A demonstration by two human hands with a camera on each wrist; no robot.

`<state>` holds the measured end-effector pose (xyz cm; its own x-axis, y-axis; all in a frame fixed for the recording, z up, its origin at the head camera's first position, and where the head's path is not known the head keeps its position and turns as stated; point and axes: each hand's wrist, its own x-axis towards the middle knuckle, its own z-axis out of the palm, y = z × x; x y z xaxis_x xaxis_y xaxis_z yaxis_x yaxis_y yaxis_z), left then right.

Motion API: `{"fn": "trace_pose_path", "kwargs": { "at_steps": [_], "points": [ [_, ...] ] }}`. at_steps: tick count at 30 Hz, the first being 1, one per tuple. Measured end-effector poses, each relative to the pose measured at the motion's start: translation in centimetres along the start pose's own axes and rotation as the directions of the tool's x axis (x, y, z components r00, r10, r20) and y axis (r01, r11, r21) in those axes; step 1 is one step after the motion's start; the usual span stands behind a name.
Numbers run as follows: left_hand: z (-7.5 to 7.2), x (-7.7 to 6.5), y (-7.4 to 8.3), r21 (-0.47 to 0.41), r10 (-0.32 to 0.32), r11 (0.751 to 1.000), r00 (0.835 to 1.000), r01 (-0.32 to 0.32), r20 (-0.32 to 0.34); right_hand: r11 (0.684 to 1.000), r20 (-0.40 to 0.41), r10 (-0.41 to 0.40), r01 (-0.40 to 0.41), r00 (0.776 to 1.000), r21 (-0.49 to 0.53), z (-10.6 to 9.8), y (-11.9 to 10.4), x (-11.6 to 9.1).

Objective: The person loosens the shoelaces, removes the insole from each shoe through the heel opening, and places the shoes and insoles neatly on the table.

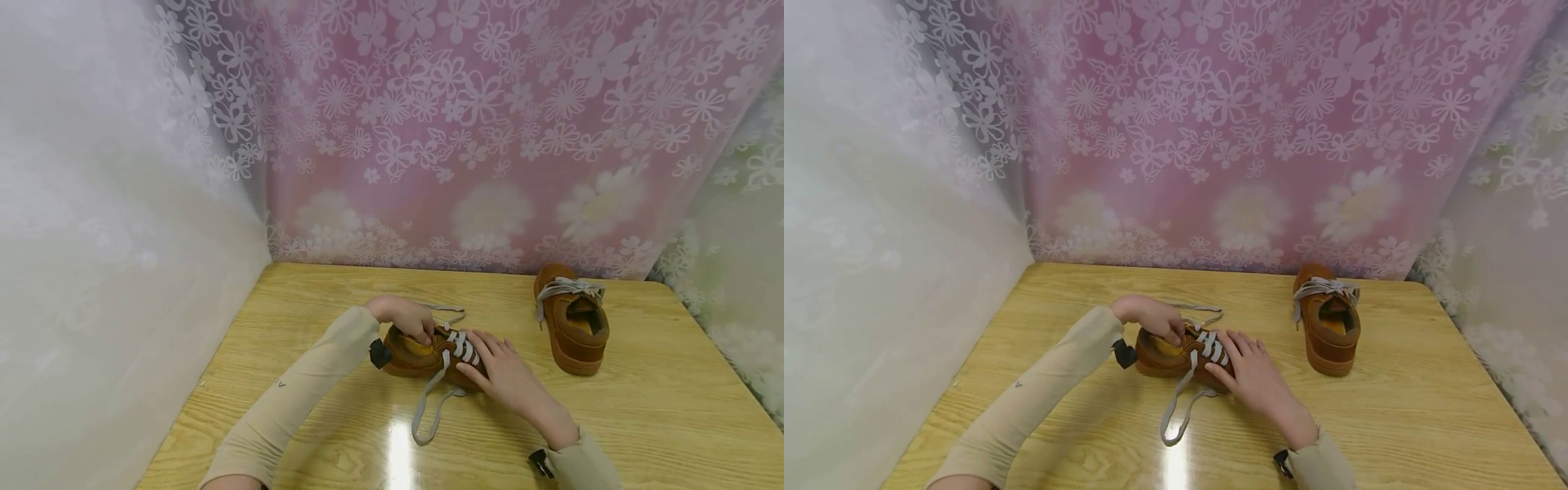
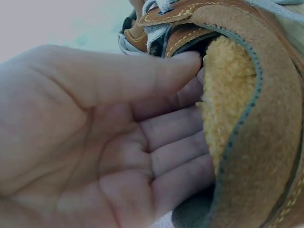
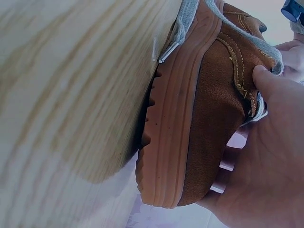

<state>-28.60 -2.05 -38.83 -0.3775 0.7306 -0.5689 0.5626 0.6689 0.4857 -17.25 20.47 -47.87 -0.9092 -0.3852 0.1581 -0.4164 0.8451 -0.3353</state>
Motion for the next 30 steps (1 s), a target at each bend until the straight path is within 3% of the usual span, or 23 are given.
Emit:
{"fn": "trace_pose_path", "kwargs": {
  "at_steps": [7,13,20,27,30],
  "points": [
    [0.02,-0.17,0.31,0.039,-0.063,0.997,0.998,0.063,-0.004,1.0,0.006,0.011,-0.011,1.0,-0.006,-0.1,-0.07,-0.03],
    [0.17,-0.18,0.19,0.043,-0.058,0.997,0.998,0.058,-0.018,1.0,0.01,0.012,-0.011,1.0,-0.004,0.08,0.05,0.02],
    [0.15,-0.11,-0.16,0.001,-0.01,1.0,0.99,0.011,-0.142,1.0,0.003,0.01,-0.01,1.0,-0.006,0.2,0.15,-0.1],
    [-0.05,-0.46,-0.44,-0.14,-0.024,0.99,0.961,-0.015,-0.274,1.0,-0.008,0.007,-0.007,1.0,-0.003,0.15,-0.03,-0.11],
    [0.0,-0.83,-0.62,-0.135,-0.006,0.99,0.954,-0.036,-0.3,1.0,-0.006,0.008,-0.008,1.0,-0.003,0.06,-0.01,-0.05]
  ]
}}
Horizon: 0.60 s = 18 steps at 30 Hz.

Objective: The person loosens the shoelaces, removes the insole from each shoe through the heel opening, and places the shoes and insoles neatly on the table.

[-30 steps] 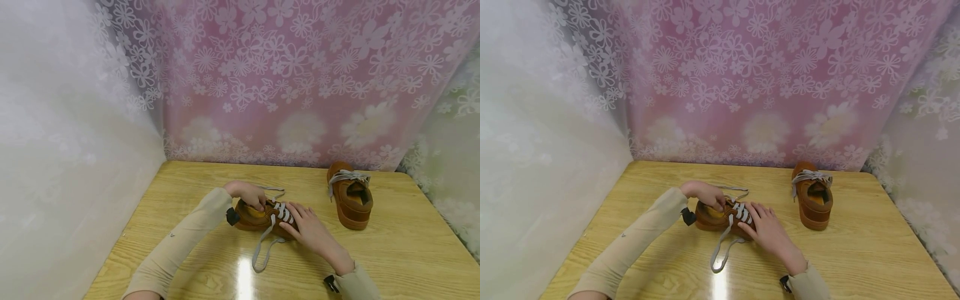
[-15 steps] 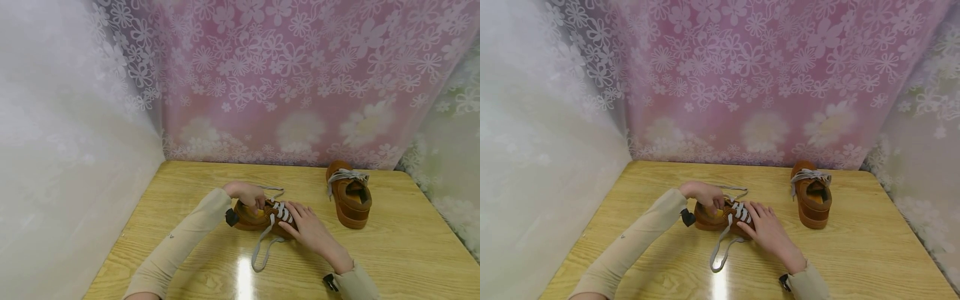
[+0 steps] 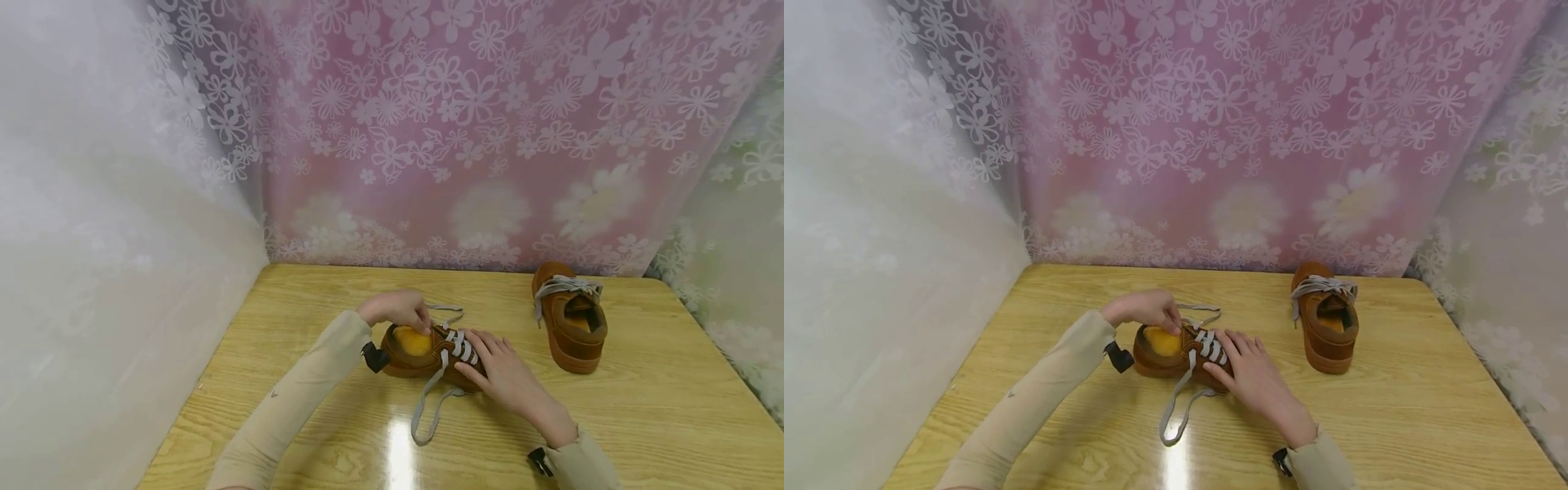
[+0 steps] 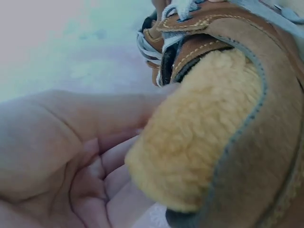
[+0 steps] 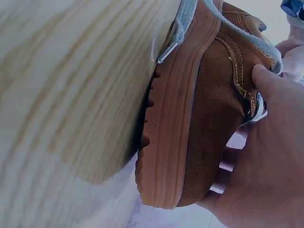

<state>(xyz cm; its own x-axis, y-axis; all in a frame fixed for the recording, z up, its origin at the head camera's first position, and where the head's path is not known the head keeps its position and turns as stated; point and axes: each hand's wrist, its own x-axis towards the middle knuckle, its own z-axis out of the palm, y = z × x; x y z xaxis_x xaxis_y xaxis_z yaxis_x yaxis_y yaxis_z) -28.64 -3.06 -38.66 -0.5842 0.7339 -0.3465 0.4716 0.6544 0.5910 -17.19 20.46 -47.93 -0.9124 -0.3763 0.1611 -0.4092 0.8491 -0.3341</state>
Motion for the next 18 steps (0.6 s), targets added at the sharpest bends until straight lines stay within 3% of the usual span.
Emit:
{"fn": "trace_pose_path", "kwargs": {
  "at_steps": [5,9,15,18],
  "points": [
    [0.0,-1.2,-0.4,0.036,0.067,0.997,0.996,-0.07,0.064,1.0,-0.001,-0.005,0.005,1.0,-0.008,0.0,0.0,0.1],
    [-0.1,-1.9,-0.3,0.028,0.067,0.997,0.993,-0.07,0.1,1.0,-0.006,-0.003,0.003,1.0,-0.005,-0.1,0.1,0.2],
    [0.1,-2.1,-0.2,0.074,0.016,0.997,1.0,-0.015,-0.012,1.0,0.003,-0.005,0.006,1.0,-0.01,0.0,0.0,0.2],
    [0.1,-2.1,-0.3,0.046,0.021,0.999,0.997,-0.018,-0.073,1.0,0.01,0.001,-0.001,1.0,-0.007,-0.1,0.0,0.2]
  ]
}}
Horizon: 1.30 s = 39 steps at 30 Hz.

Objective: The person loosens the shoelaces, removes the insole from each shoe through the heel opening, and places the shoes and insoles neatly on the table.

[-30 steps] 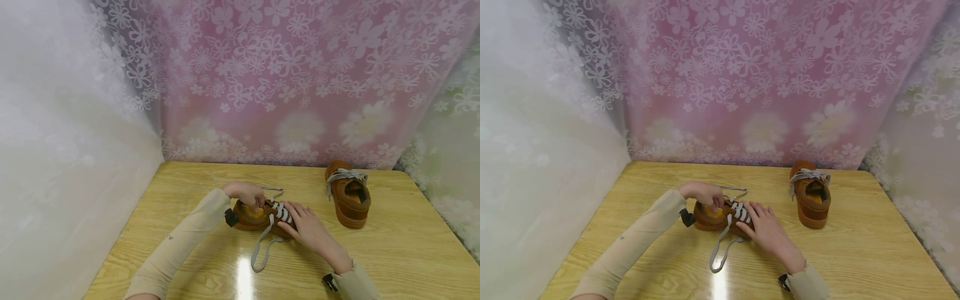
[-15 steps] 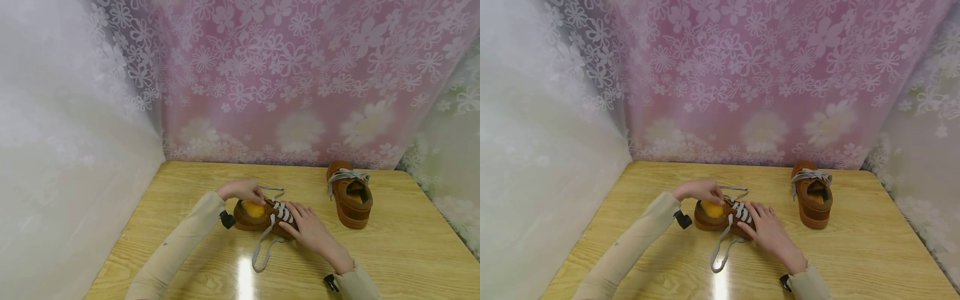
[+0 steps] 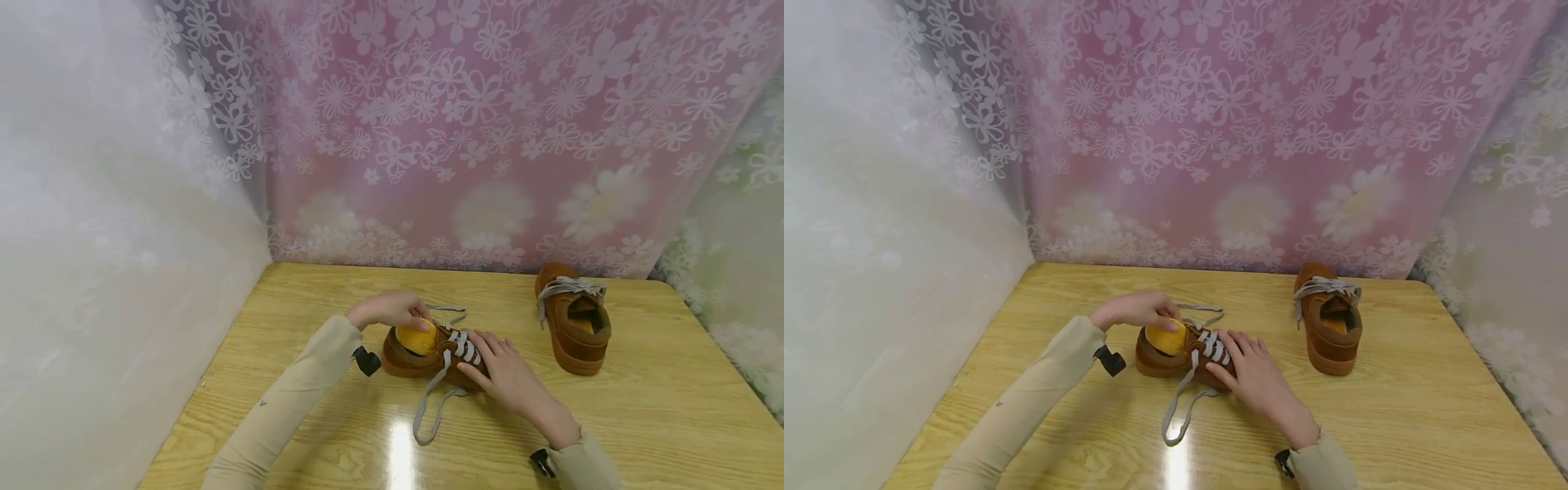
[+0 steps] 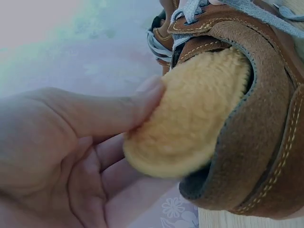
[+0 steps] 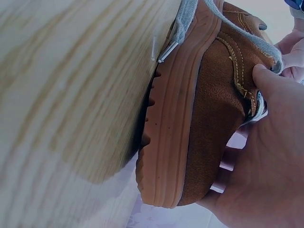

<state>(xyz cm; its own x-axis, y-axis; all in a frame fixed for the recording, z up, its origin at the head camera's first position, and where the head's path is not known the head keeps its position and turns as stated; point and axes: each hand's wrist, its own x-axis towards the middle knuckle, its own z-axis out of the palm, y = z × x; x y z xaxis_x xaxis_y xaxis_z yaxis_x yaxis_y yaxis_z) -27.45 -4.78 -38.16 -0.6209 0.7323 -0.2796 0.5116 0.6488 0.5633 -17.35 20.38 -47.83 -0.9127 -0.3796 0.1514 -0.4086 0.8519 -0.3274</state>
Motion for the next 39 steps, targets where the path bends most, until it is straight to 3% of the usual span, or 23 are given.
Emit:
{"fn": "trace_pose_path", "kwargs": {
  "at_steps": [5,10,17,24,29,33,36,39],
  "points": [
    [0.2,-0.3,-0.3,-0.026,0.006,1.0,0.998,-0.008,-0.06,1.0,0.001,0.004,-0.004,1.0,0.005,-0.1,0.0,-0.1],
    [0.4,-1.2,-1.1,-0.058,-0.026,0.998,0.992,0.019,-0.121,1.0,0.001,0.003,-0.003,1.0,-0.001,0.0,0.1,-0.1],
    [0.4,-3.6,-2.4,-0.224,-0.082,0.974,0.982,0.043,-0.168,1.0,-0.005,-0.005,0.005,1.0,-0.002,0.1,0.1,-0.2],
    [-0.4,-5.7,-3.5,-0.194,-0.078,0.98,0.976,0.037,-0.205,1.0,-0.009,-0.009,0.009,1.0,0.005,0.1,0.1,-0.2],
    [-0.3,-6.3,-3.6,-0.008,-0.035,0.999,0.973,0.034,-0.227,1.0,-0.019,-0.009,0.009,1.0,0.006,0.2,0.3,-0.3],
    [0.9,-5.9,-2.7,0.204,0.06,0.979,0.97,-0.011,-0.235,1.0,-0.023,-0.009,0.009,1.0,0.002,0.1,0.3,-0.3],
    [2.5,-5.3,-2.1,0.352,0.161,0.933,0.963,-0.076,-0.216,1.0,-0.022,-0.009,0.009,1.0,0.0,0.1,0.3,-0.2],
    [4.2,-5.0,-2.1,0.532,0.237,0.84,0.953,-0.103,-0.19,1.0,-0.015,-0.012,0.012,1.0,0.003,0.2,0.3,-0.1]
  ]
}}
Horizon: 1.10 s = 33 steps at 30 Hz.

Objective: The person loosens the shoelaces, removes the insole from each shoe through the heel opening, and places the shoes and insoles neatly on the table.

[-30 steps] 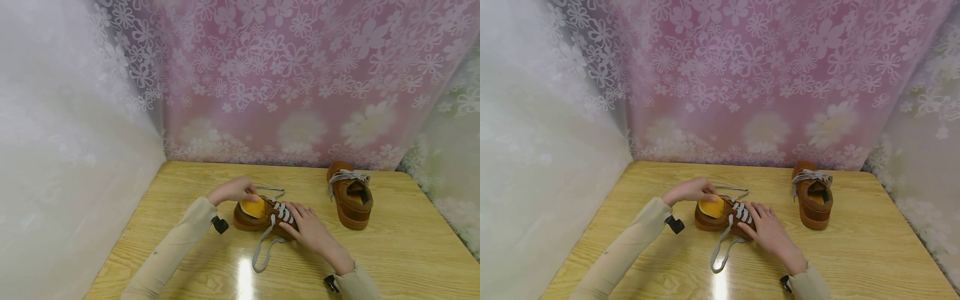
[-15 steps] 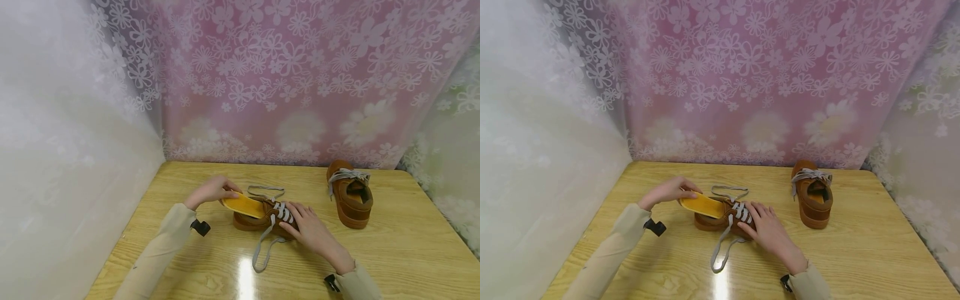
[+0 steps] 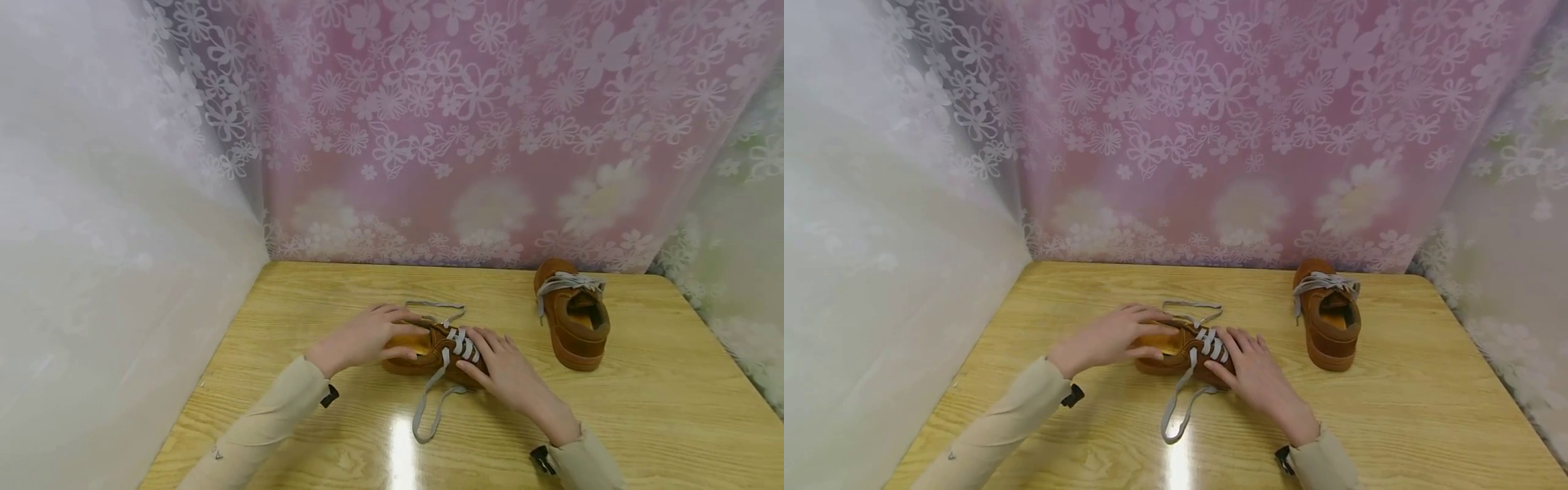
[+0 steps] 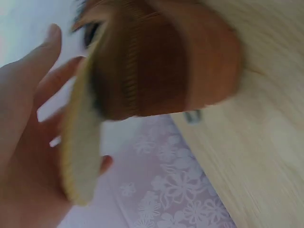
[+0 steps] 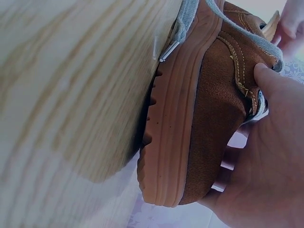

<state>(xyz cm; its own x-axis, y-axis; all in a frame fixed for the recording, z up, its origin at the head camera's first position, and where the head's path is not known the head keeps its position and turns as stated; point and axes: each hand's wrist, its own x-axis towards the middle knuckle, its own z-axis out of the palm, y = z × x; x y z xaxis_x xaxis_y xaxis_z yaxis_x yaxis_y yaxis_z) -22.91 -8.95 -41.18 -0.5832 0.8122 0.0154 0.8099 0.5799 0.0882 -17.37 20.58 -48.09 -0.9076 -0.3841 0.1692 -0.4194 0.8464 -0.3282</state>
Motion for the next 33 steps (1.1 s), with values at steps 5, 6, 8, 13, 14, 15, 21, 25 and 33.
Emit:
{"fn": "trace_pose_path", "kwargs": {
  "at_steps": [5,6,8,13,14,15,21,25,33],
  "points": [
    [2.2,-0.5,0.4,0.255,0.062,0.966,0.996,-0.044,-0.063,1.0,0.008,0.006,-0.006,1.0,0.007,0.0,0.2,0.0],
    [2.4,-0.6,0.3,0.282,0.073,0.958,0.994,-0.046,-0.085,1.0,0.009,0.008,-0.008,1.0,0.008,0.0,0.2,0.0],
    [2.9,-0.7,0.2,0.314,0.089,0.948,0.988,-0.046,-0.125,1.0,0.01,0.009,-0.009,1.0,0.005,-0.1,0.2,0.0],
    [3.2,-0.9,0.3,0.339,0.085,0.94,0.985,-0.029,-0.151,1.0,0.01,0.006,-0.006,1.0,0.002,0.0,0.3,0.0],
    [3.2,-1.0,0.3,0.346,0.084,0.938,0.984,-0.026,-0.155,1.0,0.01,0.006,-0.006,1.0,0.002,0.0,0.4,0.0],
    [3.1,-1.2,0.3,0.351,0.084,0.936,0.983,-0.022,-0.162,1.0,0.012,0.007,-0.007,1.0,0.004,0.0,0.4,0.0],
    [2.2,-2.2,0.2,0.316,0.075,0.949,0.973,-0.001,-0.22,1.0,0.011,0.012,-0.012,1.0,0.013,0.1,0.3,-0.1],
    [1.5,-3.0,-0.1,0.309,0.071,0.951,0.967,0.008,-0.244,1.0,0.014,0.012,-0.012,1.0,0.022,0.0,0.1,0.0],
    [1.0,-2.4,0.2,0.254,0.066,0.967,0.971,-0.006,-0.228,1.0,0.021,0.012,-0.013,1.0,0.025,-0.2,0.0,0.0]
  ]
}}
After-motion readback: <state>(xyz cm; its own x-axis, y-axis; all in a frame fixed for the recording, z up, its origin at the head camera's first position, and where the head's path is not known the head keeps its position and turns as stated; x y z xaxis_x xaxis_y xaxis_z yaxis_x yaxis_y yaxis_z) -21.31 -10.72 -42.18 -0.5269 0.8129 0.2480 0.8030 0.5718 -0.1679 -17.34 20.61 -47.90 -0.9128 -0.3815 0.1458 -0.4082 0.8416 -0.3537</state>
